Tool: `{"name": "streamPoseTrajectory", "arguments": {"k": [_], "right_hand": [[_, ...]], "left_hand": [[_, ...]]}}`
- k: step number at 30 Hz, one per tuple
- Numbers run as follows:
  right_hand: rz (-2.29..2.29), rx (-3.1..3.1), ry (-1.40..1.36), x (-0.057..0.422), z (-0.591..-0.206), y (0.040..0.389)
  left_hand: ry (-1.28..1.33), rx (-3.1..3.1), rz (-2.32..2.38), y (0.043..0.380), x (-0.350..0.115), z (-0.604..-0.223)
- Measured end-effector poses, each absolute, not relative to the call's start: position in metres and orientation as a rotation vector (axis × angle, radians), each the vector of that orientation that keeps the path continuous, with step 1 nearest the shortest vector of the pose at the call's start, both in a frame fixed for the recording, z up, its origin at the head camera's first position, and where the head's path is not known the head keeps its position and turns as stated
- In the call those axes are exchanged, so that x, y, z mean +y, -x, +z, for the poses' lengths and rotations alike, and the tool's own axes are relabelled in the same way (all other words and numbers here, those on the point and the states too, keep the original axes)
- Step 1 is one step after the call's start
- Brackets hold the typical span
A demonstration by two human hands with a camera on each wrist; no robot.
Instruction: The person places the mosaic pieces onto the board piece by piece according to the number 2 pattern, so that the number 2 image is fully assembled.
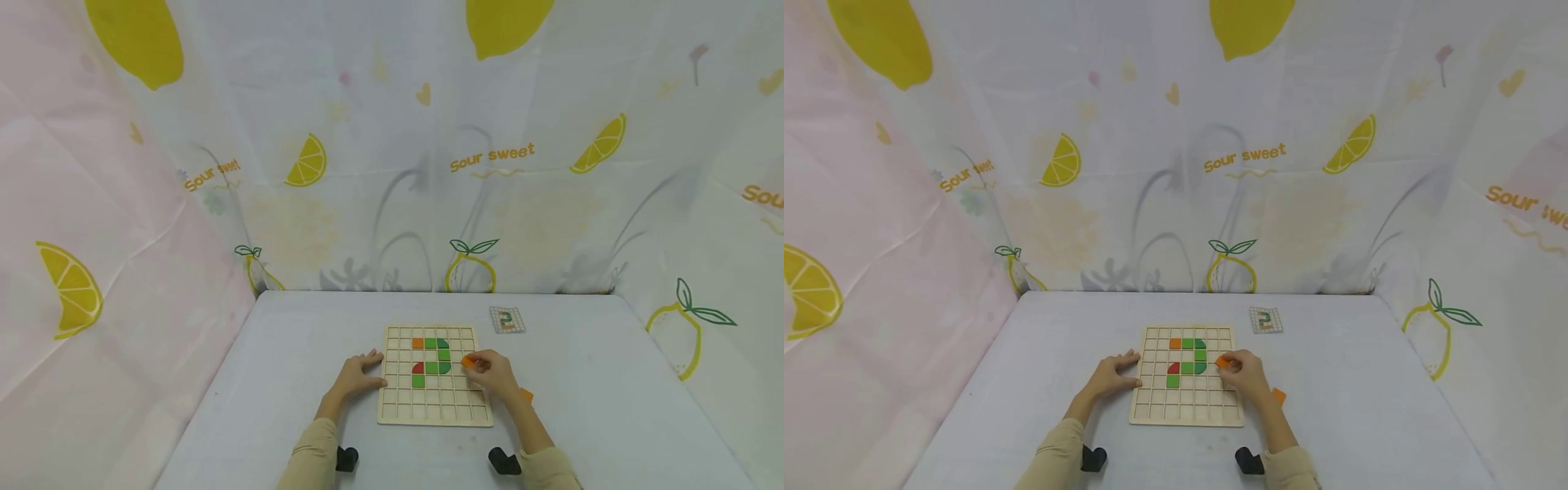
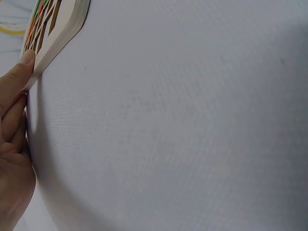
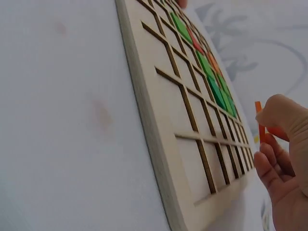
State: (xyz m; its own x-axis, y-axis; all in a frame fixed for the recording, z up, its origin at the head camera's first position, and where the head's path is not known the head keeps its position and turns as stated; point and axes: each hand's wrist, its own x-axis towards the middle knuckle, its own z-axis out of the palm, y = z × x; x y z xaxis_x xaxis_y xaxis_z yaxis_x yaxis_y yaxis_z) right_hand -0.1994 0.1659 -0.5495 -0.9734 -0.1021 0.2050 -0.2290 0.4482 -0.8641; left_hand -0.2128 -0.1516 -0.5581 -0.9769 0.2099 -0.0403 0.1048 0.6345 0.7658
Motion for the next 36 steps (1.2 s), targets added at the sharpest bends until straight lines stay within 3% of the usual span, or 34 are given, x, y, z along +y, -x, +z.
{"name": "streamPoseTrajectory", "arguments": {"k": [9,22,36], "right_hand": [[1.388,-2.434,-0.766,0.12,-0.564,0.193],[1.195,-2.606,-0.822,0.081,-0.57,0.18],[0.692,-2.55,-0.89,0.072,-0.572,0.175]], "left_hand": [[-0.285,2.734,1.277,0.212,-0.152,-0.559],[-0.364,2.738,1.267,0.216,-0.155,-0.563],[-0.313,2.734,1.275,0.213,-0.154,-0.56]]}}
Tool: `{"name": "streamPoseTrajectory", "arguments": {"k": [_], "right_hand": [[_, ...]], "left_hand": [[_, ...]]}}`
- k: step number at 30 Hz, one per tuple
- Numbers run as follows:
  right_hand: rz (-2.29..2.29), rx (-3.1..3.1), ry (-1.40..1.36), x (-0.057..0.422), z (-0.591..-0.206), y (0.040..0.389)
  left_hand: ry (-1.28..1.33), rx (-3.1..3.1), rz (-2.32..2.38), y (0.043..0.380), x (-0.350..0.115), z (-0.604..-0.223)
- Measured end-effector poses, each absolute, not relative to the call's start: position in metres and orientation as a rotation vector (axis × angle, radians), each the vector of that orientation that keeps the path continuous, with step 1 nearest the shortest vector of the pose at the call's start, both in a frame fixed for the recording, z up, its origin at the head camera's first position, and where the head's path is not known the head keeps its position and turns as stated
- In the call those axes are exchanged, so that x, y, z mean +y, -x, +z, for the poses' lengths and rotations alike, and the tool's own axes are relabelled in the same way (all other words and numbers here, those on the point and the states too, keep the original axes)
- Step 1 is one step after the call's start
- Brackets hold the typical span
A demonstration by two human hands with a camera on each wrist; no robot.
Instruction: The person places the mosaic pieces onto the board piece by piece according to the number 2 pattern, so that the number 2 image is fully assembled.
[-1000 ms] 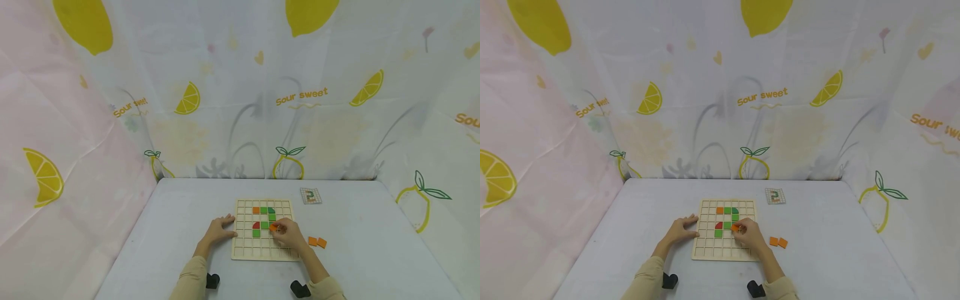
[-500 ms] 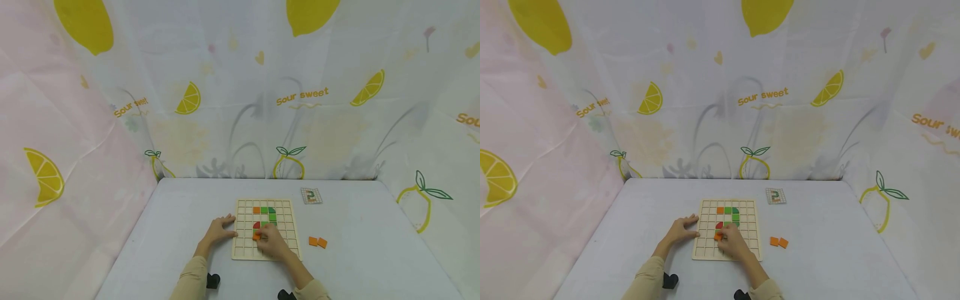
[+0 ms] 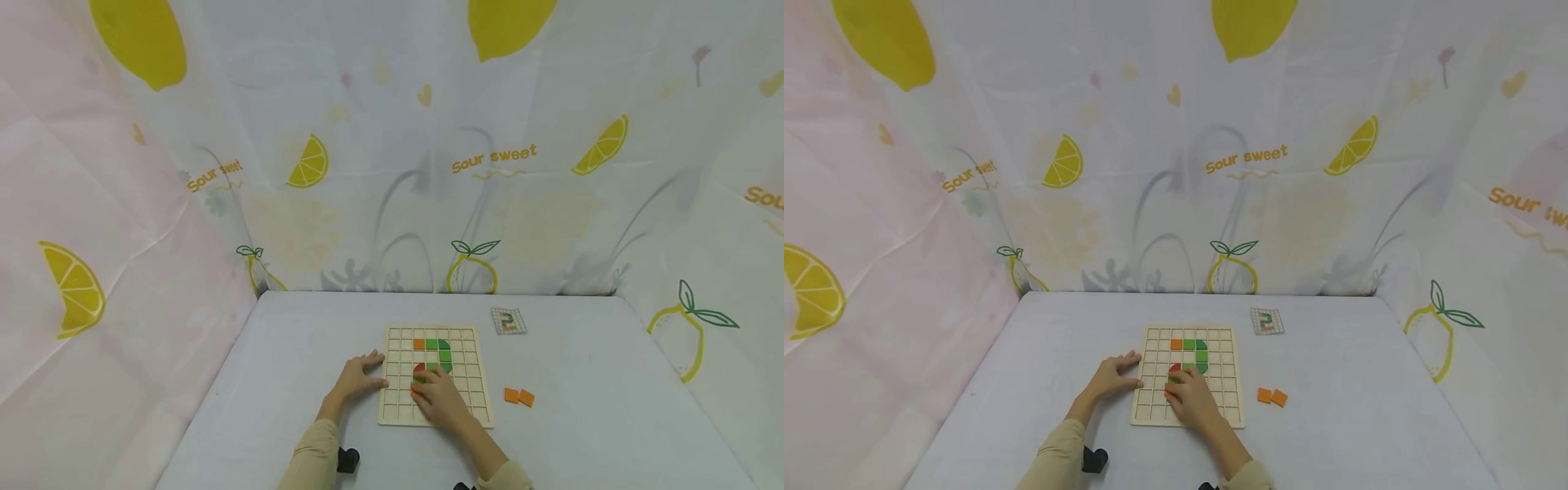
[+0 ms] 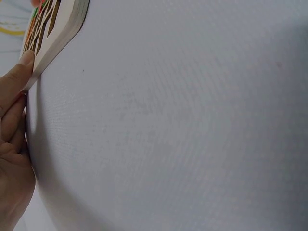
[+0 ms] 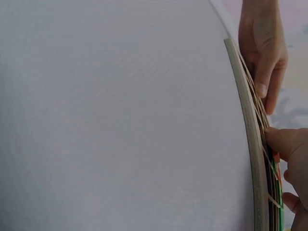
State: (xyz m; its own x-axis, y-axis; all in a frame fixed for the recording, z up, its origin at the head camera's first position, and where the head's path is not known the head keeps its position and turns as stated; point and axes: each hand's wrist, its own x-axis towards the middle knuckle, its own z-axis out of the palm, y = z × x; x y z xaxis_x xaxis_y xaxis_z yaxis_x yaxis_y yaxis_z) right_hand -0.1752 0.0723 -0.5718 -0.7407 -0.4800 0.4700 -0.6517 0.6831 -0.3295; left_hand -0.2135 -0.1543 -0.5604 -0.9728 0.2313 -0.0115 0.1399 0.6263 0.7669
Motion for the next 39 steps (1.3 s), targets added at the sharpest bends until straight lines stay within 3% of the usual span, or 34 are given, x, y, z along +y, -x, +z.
{"name": "streamPoseTrajectory", "arguments": {"k": [39], "right_hand": [[0.673,-2.501,-0.838,0.071,-0.579,0.152]], "left_hand": [[-0.308,2.73,1.291,0.214,-0.154,-0.563]]}}
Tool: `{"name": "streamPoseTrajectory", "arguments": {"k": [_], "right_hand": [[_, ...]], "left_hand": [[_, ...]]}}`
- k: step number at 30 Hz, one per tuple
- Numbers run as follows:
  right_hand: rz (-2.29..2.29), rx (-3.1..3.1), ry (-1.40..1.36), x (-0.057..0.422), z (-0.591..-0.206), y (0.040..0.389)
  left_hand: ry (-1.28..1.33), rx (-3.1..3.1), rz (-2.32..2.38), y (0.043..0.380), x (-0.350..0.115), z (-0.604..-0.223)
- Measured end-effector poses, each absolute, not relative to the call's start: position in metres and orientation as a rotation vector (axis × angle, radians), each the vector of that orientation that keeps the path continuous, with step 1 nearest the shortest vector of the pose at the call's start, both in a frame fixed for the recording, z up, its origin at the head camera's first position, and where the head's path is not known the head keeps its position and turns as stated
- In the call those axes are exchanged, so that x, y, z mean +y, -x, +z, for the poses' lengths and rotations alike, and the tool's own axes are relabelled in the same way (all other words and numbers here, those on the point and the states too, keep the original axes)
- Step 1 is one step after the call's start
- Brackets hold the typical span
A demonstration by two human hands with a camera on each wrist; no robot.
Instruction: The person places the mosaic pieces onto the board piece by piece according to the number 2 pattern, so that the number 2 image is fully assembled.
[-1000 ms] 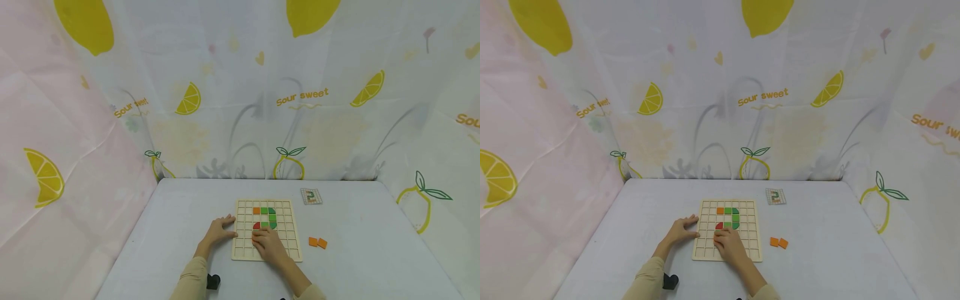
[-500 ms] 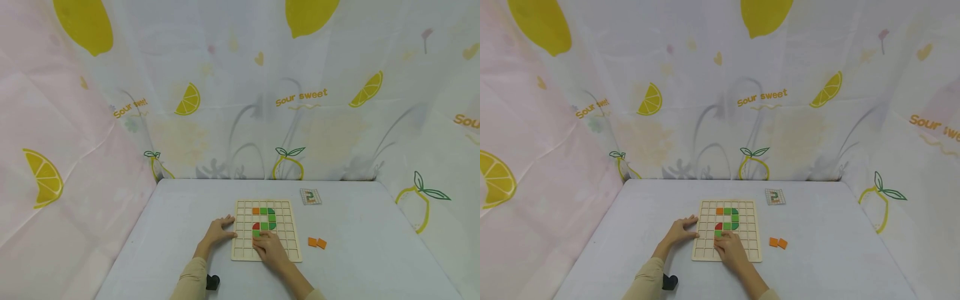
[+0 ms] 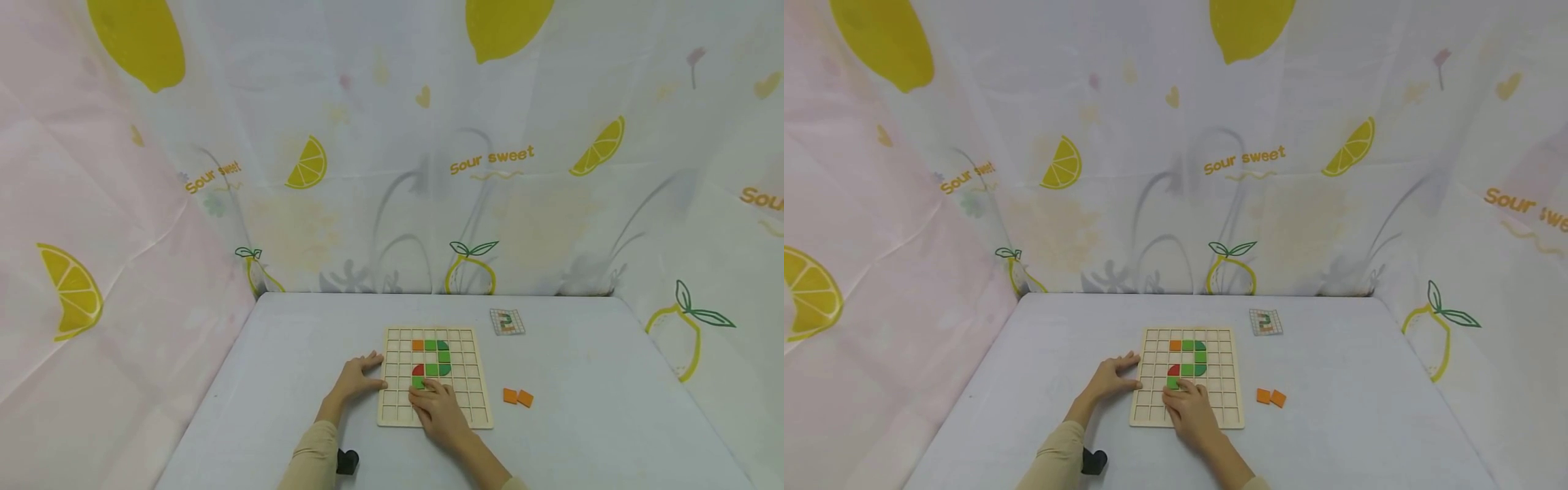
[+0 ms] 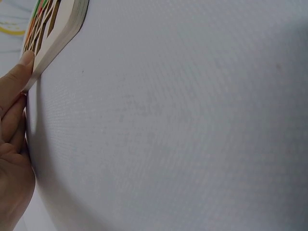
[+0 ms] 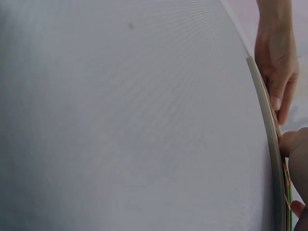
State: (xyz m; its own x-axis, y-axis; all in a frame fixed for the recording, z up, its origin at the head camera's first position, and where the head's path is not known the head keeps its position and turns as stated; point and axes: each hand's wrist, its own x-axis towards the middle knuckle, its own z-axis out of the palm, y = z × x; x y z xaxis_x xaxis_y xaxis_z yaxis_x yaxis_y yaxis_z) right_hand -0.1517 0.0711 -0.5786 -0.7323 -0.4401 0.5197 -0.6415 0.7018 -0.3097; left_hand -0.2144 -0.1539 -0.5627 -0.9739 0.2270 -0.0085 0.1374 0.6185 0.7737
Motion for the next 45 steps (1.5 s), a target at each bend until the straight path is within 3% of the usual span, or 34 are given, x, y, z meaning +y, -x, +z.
{"name": "streamPoseTrajectory", "arguments": {"k": [27,45], "right_hand": [[0.786,-2.49,-0.854,0.076,-0.579,0.153],[0.808,-2.428,-0.355,0.165,-0.57,0.14]], "left_hand": [[-0.344,2.752,1.256,0.216,-0.155,-0.563],[-0.297,2.748,1.249,0.213,-0.153,-0.561]]}}
